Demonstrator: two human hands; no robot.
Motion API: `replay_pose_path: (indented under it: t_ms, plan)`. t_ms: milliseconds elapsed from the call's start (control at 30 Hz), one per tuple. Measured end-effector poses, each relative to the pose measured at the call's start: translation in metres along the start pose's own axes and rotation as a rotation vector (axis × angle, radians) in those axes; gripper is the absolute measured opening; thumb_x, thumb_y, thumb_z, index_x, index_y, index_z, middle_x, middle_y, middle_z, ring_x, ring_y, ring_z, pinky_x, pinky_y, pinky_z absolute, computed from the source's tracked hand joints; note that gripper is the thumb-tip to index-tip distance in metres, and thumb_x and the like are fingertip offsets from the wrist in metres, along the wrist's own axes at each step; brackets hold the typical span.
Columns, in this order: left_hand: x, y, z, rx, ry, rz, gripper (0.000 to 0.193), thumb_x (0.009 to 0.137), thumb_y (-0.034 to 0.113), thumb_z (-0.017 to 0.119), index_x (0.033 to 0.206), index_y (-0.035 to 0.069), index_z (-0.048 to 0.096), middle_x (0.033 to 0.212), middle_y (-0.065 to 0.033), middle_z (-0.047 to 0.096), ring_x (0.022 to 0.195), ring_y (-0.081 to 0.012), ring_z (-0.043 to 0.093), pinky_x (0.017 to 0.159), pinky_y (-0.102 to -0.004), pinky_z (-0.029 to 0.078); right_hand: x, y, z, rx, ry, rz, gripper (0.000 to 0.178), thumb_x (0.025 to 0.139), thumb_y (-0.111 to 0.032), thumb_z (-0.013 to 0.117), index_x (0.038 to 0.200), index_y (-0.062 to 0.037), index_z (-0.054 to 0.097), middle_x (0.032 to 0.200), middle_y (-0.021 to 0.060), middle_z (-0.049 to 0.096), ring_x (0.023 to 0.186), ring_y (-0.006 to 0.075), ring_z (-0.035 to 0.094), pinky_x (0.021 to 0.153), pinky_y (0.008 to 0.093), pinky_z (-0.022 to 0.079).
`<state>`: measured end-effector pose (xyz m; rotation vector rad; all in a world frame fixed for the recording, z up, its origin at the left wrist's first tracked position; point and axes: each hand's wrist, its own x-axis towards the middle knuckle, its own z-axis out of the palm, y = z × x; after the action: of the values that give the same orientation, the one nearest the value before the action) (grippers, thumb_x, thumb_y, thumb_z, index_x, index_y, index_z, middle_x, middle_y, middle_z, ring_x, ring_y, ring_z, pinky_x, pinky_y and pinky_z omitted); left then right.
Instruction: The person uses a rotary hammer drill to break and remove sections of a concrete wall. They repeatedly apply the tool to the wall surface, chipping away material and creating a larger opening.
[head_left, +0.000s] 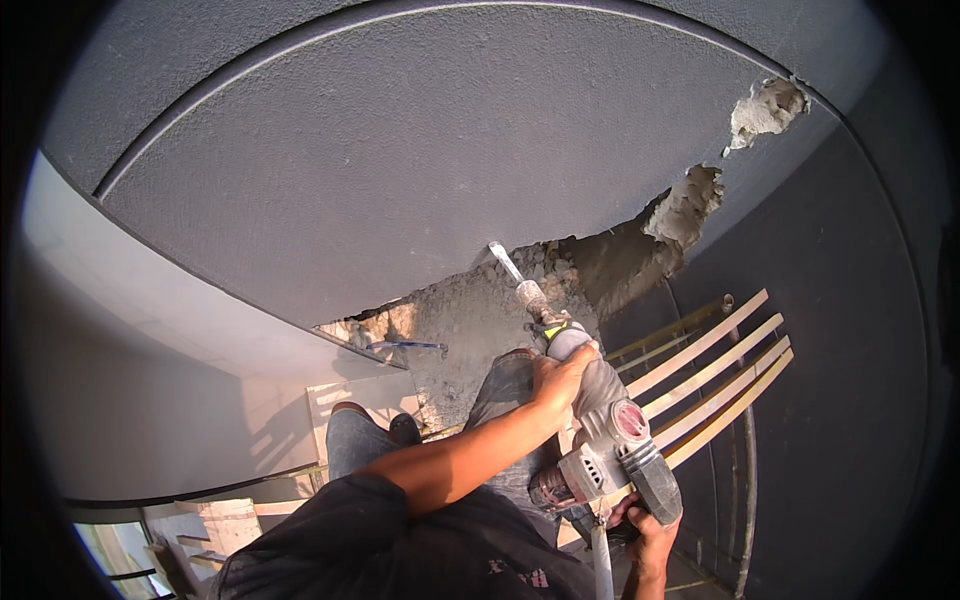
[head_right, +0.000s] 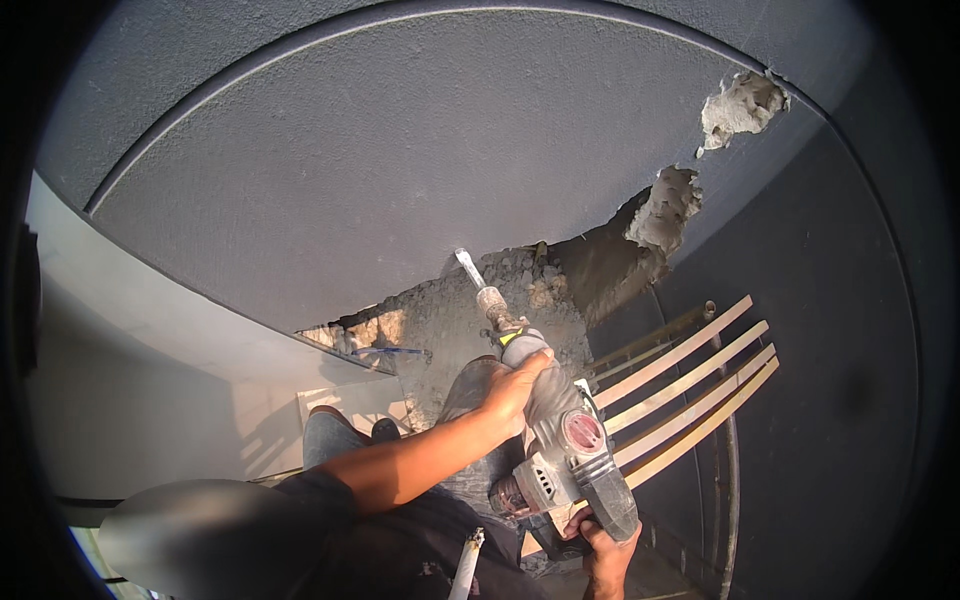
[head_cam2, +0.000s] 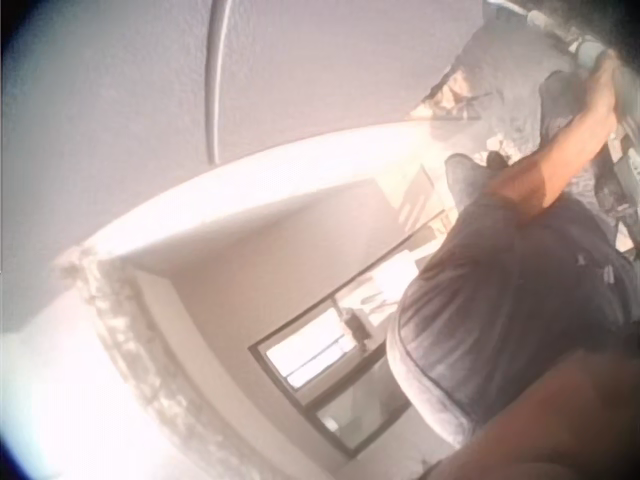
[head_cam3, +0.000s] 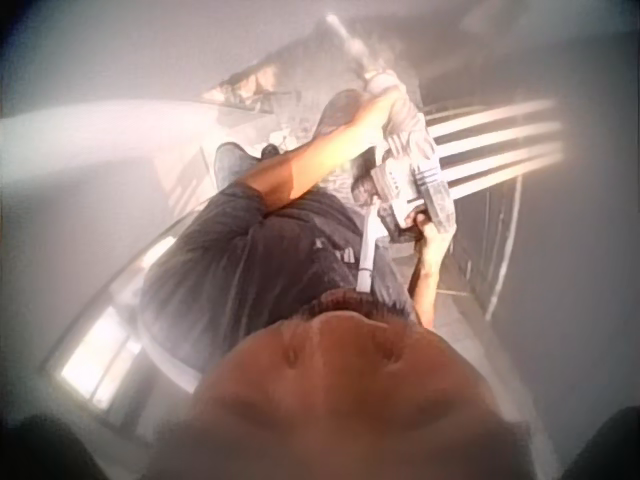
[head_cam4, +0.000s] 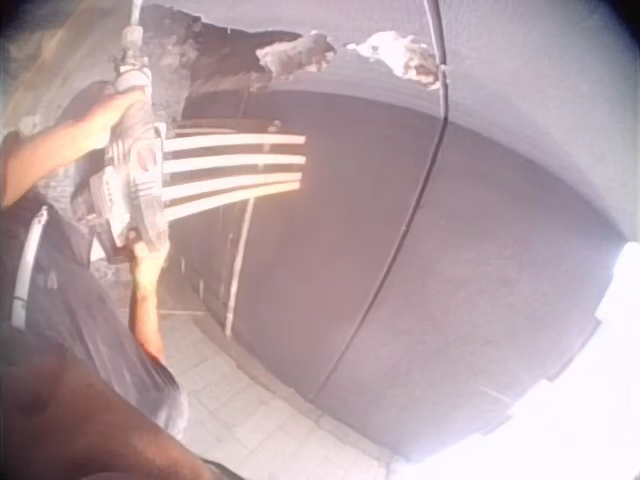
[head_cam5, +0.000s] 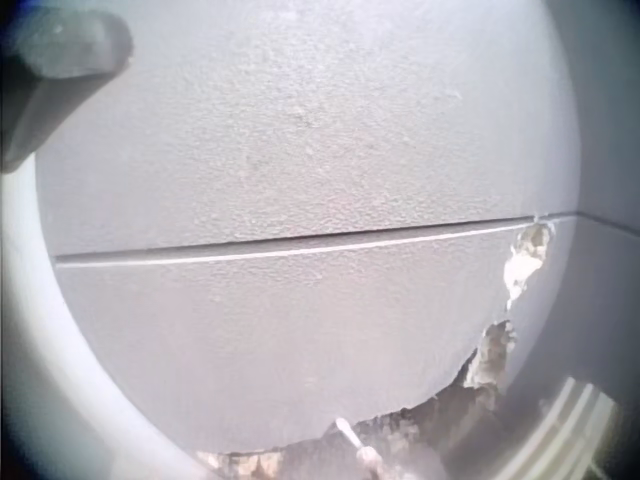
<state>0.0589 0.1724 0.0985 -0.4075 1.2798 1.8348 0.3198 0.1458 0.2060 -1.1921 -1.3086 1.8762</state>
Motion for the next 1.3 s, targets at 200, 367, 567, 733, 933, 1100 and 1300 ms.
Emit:
replay_pose_path:
  t_ms: [200,367,567,733,933,1100,1300]
  plan:
    - [0.018,-0.006,-0.003,-0.049,-0.054,0.006,0.061,0.084,0.029,0.087,0.119,-0.006,0.053,0.117,-0.0167,0.063,0.102,-0.0218,0.065,0.087,-0.0393,0.056,0.001,-0.003,0.001,0.027,-0.038,-0.017,0.030,0.074,-0.002,0.066,0.101,0.0122,0.067,0.074,0.0160,0.068,0.061,0.0231,0.067,0.059,0.0350,0.057]
    - [-0.009,0.024,-0.001,-0.042,-0.046,-0.085,0.073,0.082,0.033,0.089,0.127,-0.007,0.047,0.124,-0.0204,0.062,0.110,-0.0249,0.064,0.094,-0.0428,0.055,-0.003,-0.014,0.005,-0.079,-0.054,-0.031,0.024,0.076,-0.003,0.069,0.097,0.0090,0.069,0.074,0.0125,0.068,0.060,0.0212,0.067,0.058,0.0342,0.056]
    - [-0.012,0.030,-0.003,-0.092,-0.109,-0.036,0.068,0.084,0.032,0.088,0.125,-0.005,0.048,0.124,-0.0189,0.062,0.106,-0.0246,0.066,0.092,-0.0425,0.057,-0.005,-0.028,0.018,-0.149,-0.064,-0.061,0.022,0.078,-0.004,0.069,0.096,0.0091,0.069,0.074,0.0113,0.068,0.061,0.0197,0.067,0.059,0.0335,0.056]
    - [-0.011,0.035,-0.003,-0.073,-0.118,-0.056,0.072,0.084,0.033,0.088,0.127,-0.007,0.047,0.124,-0.0198,0.062,0.109,-0.0248,0.065,0.093,-0.0424,0.056,-0.008,-0.028,0.025,-0.051,-0.022,0.001,0.021,0.078,-0.002,0.068,0.095,0.0096,0.068,0.073,0.0114,0.068,0.061,0.0202,0.067,0.059,0.0336,0.055]
    - [-0.011,0.037,-0.007,-0.032,-0.098,-0.026,0.075,0.085,0.035,0.087,0.130,-0.009,0.047,0.122,-0.0196,0.063,0.113,-0.0250,0.064,0.095,-0.0417,0.055,-0.014,-0.029,0.029,-0.152,-0.049,0.044,0.022,0.078,-0.003,0.068,0.096,0.0103,0.067,0.073,0.0112,0.068,0.061,0.0197,0.067,0.058,0.0332,0.054]
    - [-0.021,0.046,-0.007,-0.004,-0.156,-0.030,0.067,0.086,0.036,0.085,0.127,-0.008,0.056,0.126,-0.0201,0.063,0.110,-0.0241,0.065,0.092,-0.0407,0.055,-0.017,-0.022,0.029,-0.131,-0.076,0.019,0.029,0.079,-0.005,0.067,0.104,0.0107,0.066,0.074,0.0110,0.068,0.061,0.0191,0.066,0.058,0.0331,0.054]
    - [-0.026,0.055,-0.004,-0.022,-0.081,-0.061,0.048,0.088,0.033,0.084,0.116,-0.003,0.068,0.113,-0.0133,0.070,0.103,-0.0218,0.068,0.090,-0.0390,0.055,-0.016,-0.027,0.034,-0.096,-0.101,-0.012,0.028,0.080,-0.005,0.067,0.104,0.0099,0.065,0.073,0.0099,0.068,0.061,0.0178,0.066,0.058,0.0319,0.054]
